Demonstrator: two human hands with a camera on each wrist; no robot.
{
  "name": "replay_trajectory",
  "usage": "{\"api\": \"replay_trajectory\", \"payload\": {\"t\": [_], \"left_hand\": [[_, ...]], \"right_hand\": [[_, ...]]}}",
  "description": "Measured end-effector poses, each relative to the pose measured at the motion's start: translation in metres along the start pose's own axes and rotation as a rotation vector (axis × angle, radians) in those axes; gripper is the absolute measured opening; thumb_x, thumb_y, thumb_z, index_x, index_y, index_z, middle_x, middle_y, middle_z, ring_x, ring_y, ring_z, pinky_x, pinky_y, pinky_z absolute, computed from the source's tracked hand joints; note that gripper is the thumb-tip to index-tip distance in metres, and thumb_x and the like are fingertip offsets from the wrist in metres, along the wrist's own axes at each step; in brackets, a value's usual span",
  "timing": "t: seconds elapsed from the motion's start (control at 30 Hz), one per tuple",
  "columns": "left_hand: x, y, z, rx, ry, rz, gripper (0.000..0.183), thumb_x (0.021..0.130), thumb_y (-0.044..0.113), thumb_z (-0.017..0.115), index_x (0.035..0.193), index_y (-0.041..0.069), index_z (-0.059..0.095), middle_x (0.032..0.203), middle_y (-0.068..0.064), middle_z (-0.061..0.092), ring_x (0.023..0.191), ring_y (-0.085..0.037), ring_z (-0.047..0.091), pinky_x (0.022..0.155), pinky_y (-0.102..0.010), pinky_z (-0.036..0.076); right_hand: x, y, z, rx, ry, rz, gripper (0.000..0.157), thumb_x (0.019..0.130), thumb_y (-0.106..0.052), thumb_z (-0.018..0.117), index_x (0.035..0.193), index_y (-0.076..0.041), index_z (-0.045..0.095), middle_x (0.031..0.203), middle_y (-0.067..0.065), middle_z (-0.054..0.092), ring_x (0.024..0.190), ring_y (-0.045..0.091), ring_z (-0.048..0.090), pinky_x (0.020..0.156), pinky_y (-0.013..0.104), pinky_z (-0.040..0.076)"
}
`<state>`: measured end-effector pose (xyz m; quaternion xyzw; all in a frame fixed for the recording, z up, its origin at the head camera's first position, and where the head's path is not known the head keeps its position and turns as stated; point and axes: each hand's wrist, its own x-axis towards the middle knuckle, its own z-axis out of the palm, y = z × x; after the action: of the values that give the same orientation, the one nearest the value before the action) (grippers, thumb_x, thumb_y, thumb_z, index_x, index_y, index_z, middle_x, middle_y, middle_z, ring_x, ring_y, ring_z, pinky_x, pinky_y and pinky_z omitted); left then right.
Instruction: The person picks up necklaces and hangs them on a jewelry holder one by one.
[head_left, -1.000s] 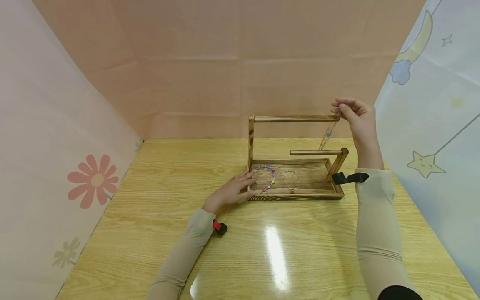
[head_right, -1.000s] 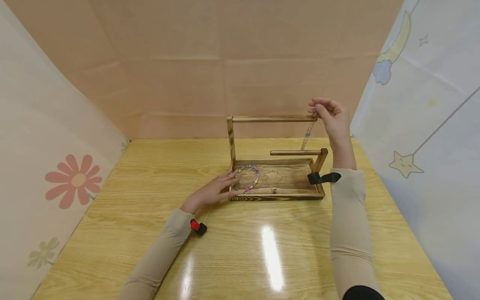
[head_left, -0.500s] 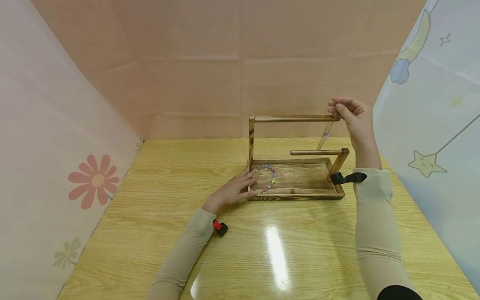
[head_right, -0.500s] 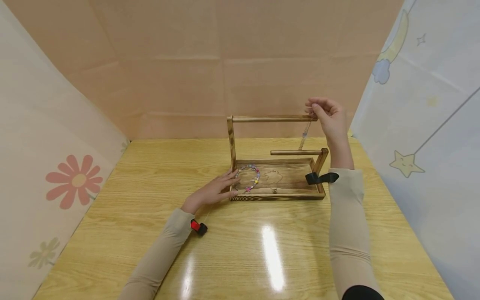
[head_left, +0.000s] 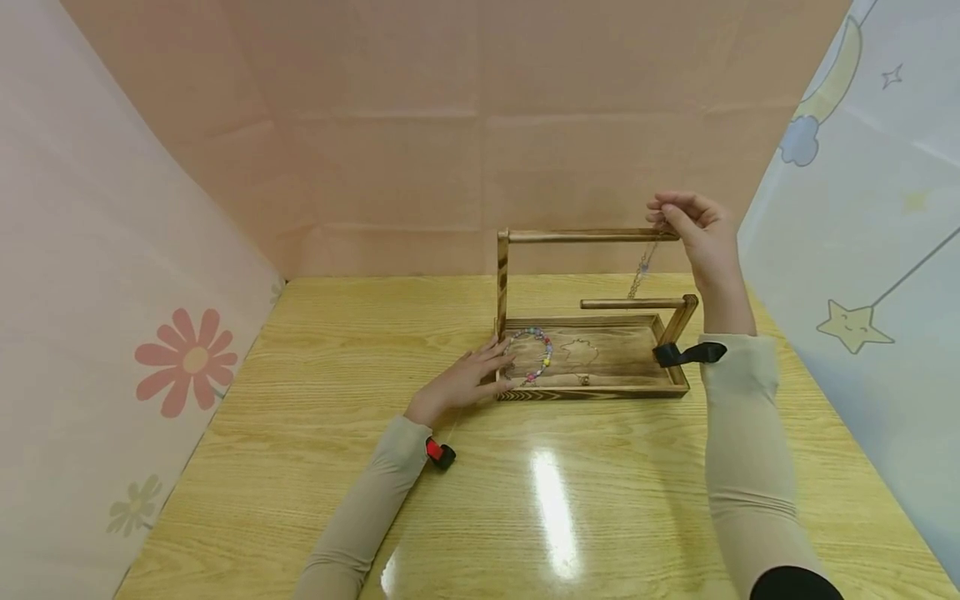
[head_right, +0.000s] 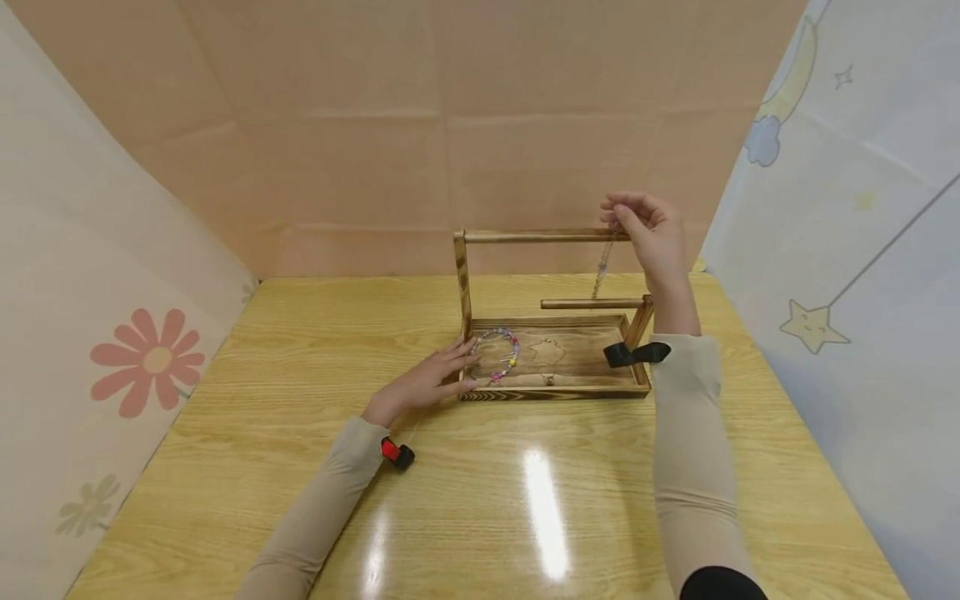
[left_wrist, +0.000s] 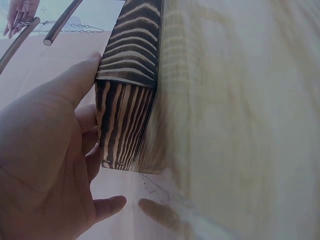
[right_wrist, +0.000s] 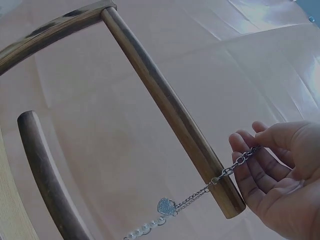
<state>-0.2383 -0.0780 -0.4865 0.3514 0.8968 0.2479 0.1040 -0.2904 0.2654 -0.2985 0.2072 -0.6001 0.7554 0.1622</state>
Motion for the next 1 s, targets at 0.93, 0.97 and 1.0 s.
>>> {"api": "replay_trajectory", "payload": {"t": [0.93, 0.97, 1.0], "left_hand": [[0.000, 0.002, -0.001, -0.010, -0.009, 0.000, 0.058, 0.096, 0.042, 0.045, 0.147, 0.019, 0.029, 0.157, 0.000, 0.007, 0.144, -0.017, -0.003, 0.110, -0.060, 0.007], [0.000, 0.002, -0.001, -0.010, -0.009, 0.000, 0.058, 0.096, 0.042, 0.045, 0.147, 0.018, 0.029, 0.157, 0.000, 0.007, 0.144, -0.017, -0.003, 0.110, -0.060, 0.007], [0.000, 0.002, -0.001, -0.008, -0.009, -0.002, 0.058, 0.096, 0.043, 0.045, 0.147, 0.018, 0.029, 0.157, 0.000, 0.007, 0.144, -0.017, -0.003, 0.110, -0.060, 0.008]], "right_hand": [[0.001, 0.003, 0.018, -0.032, -0.017, 0.013, 0.024, 0.087, -0.001, 0.060, 0.107, 0.012, 0.062, 0.091, 0.011, 0.070, 0.077, 0.020, 0.065, 0.071, 0.023, 0.052], [0.001, 0.003, 0.019, -0.034, -0.019, 0.015, 0.024, 0.087, -0.002, 0.060, 0.107, 0.012, 0.062, 0.091, 0.011, 0.070, 0.077, 0.020, 0.065, 0.071, 0.023, 0.052], [0.001, 0.003, 0.020, -0.032, -0.023, 0.019, 0.025, 0.087, -0.002, 0.060, 0.108, 0.012, 0.062, 0.091, 0.011, 0.070, 0.078, 0.020, 0.065, 0.072, 0.023, 0.052]]}}
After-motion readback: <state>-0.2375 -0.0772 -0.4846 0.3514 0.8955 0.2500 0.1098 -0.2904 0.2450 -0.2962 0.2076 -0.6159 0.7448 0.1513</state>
